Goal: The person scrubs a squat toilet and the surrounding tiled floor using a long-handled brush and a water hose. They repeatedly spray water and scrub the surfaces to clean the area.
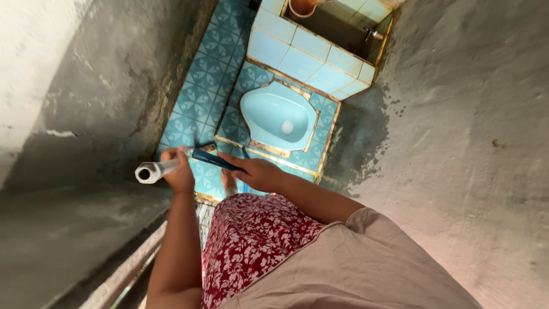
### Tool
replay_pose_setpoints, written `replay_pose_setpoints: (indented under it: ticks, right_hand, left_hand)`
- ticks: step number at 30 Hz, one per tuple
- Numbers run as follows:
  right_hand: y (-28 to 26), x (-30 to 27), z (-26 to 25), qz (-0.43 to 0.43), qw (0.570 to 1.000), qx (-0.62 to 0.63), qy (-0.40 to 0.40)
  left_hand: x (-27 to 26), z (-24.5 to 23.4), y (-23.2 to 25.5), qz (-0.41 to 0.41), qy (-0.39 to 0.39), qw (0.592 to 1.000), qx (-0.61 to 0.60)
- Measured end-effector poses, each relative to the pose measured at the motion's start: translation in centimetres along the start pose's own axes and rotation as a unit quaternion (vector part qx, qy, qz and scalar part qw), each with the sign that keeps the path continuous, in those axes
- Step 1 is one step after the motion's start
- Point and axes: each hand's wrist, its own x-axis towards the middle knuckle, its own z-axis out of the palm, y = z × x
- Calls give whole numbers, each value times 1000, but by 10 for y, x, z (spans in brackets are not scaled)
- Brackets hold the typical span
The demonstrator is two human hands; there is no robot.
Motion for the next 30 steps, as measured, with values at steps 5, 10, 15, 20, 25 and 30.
replay_pose_setpoints:
  ticks: [5, 10, 15, 20, 25, 30]
  right_hand:
    - [3, 15, -6, 82, 997, -11, 5]
    - [4, 35, -15, 118, 992, 21, 30]
    - [3, 49, -33, 110, 988, 68, 82]
    - [5, 63, -43, 142, 981, 83, 103]
    - [18, 81, -41, 154, 964, 185, 117]
    - [38, 94, -27, 130, 938, 294, 132]
  left_hand:
    - [16, 36, -37, -71, 9, 995, -72]
    - [64, 56, -16, -41, 29, 994, -95]
    - [98, 72, 16, -24, -19, 989, -142]
    - [105, 80, 19, 30, -65, 989, -128]
    - [75, 93, 9, 182, -168, 969, 20]
    - [68, 107, 4, -344, -282, 866, -227]
